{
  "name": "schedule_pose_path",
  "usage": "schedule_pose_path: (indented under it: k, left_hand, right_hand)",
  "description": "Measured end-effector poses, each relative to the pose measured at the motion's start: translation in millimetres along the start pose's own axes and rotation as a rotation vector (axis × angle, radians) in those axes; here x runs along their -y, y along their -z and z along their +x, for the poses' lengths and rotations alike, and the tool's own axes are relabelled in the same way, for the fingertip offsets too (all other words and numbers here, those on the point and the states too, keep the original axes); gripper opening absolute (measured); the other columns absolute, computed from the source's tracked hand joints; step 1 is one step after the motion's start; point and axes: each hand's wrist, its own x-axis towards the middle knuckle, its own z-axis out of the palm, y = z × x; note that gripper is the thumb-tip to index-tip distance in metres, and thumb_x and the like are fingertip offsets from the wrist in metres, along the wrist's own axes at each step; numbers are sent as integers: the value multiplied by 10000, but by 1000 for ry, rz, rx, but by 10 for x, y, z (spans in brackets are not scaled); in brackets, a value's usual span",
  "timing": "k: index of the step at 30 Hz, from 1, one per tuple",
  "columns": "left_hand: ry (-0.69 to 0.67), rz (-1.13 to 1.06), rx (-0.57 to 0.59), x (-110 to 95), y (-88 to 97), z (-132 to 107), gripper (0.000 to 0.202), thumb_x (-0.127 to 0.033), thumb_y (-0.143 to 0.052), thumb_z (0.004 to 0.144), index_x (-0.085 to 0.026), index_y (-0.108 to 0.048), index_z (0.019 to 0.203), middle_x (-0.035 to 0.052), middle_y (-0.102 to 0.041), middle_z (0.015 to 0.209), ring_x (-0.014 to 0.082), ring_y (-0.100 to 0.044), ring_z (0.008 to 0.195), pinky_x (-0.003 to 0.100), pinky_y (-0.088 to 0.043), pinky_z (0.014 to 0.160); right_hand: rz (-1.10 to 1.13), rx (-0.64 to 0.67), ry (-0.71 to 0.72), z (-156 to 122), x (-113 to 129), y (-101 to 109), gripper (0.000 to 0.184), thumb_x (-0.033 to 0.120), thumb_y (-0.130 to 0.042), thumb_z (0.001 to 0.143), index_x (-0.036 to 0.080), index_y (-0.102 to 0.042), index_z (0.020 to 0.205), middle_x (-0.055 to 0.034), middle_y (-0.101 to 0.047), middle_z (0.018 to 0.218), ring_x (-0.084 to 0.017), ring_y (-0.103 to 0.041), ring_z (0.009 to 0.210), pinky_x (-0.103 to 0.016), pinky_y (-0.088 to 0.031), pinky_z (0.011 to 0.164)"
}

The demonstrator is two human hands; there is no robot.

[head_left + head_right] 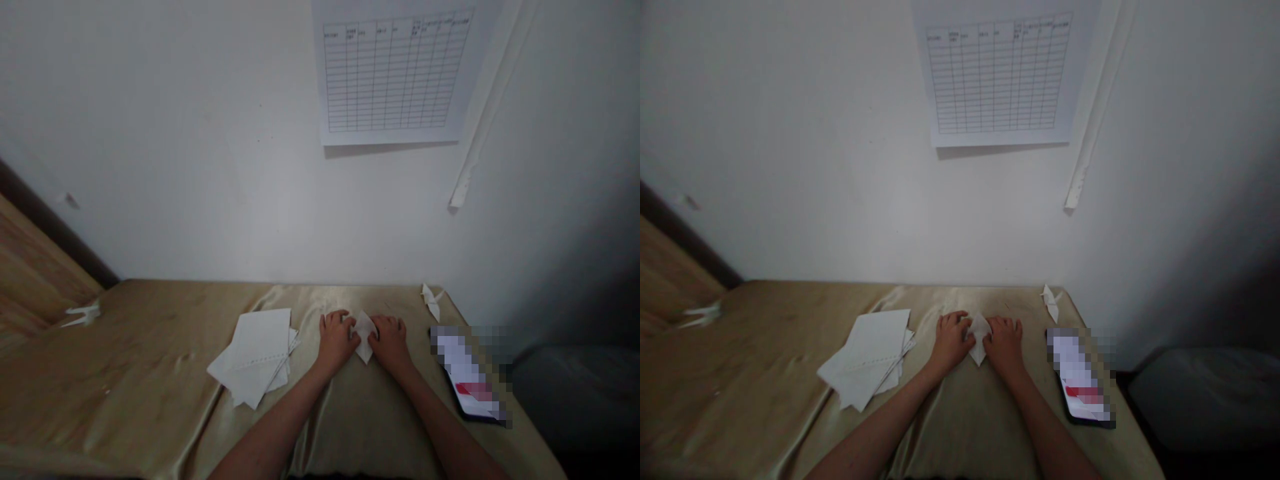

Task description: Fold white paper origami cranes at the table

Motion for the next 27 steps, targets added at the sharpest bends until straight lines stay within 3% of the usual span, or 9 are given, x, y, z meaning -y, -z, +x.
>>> schedule_pose_path:
  k: [5, 10, 16, 21, 27]
  left_hand:
    - [-11, 5, -13, 13, -10, -1, 349, -265, -658, 761, -271, -685, 1109, 63, -568, 1326, 287, -456, 1266, 552, -163, 1180]
    - [-34, -14, -2, 60, -27, 7, 357, -262, -629, 789, -281, -671, 1143, 60, -571, 1318, 283, -454, 1271, 572, -151, 1176]
    - [-42, -32, 13, 105, -24, 22, 345, -247, -625, 798, -287, -672, 1137, 52, -571, 1316, 281, -457, 1268, 583, -153, 1170]
    - [-44, -37, 18, 120, -24, 21, 319, -255, -634, 808, -285, -669, 1123, 48, -573, 1312, 278, -454, 1273, 585, -151, 1169]
    - [-91, -30, 48, 167, -24, 30, 355, -331, -686, 801, -284, -646, 1150, 50, -561, 1334, 293, -446, 1281, 599, -170, 1156]
  right_hand:
    - [40, -3, 5, 15, -17, 3, 431, 166, -484, 799, 232, -624, 1201, -71, -652, 1225, -278, -499, 1188, -525, -144, 1133]
    - [88, 50, 112, 12, -80, 61, 390, 170, -496, 781, 216, -648, 1137, -76, -668, 1157, -258, -522, 1128, -456, -238, 1110]
    - [89, 104, 234, -44, -127, 203, 488, 214, -528, 764, 203, -591, 1248, -91, -636, 1219, -272, -493, 1203, -484, -183, 1149]
    - [131, 146, 251, -41, -170, 299, 434, 242, -523, 802, 259, -600, 1229, -59, -644, 1211, -264, -479, 1222, -512, -170, 1154]
    - [110, 135, 234, -34, -202, 262, 396, 287, -550, 831, 241, -598, 1222, -75, -642, 1223, -275, -478, 1243, -560, -111, 1167]
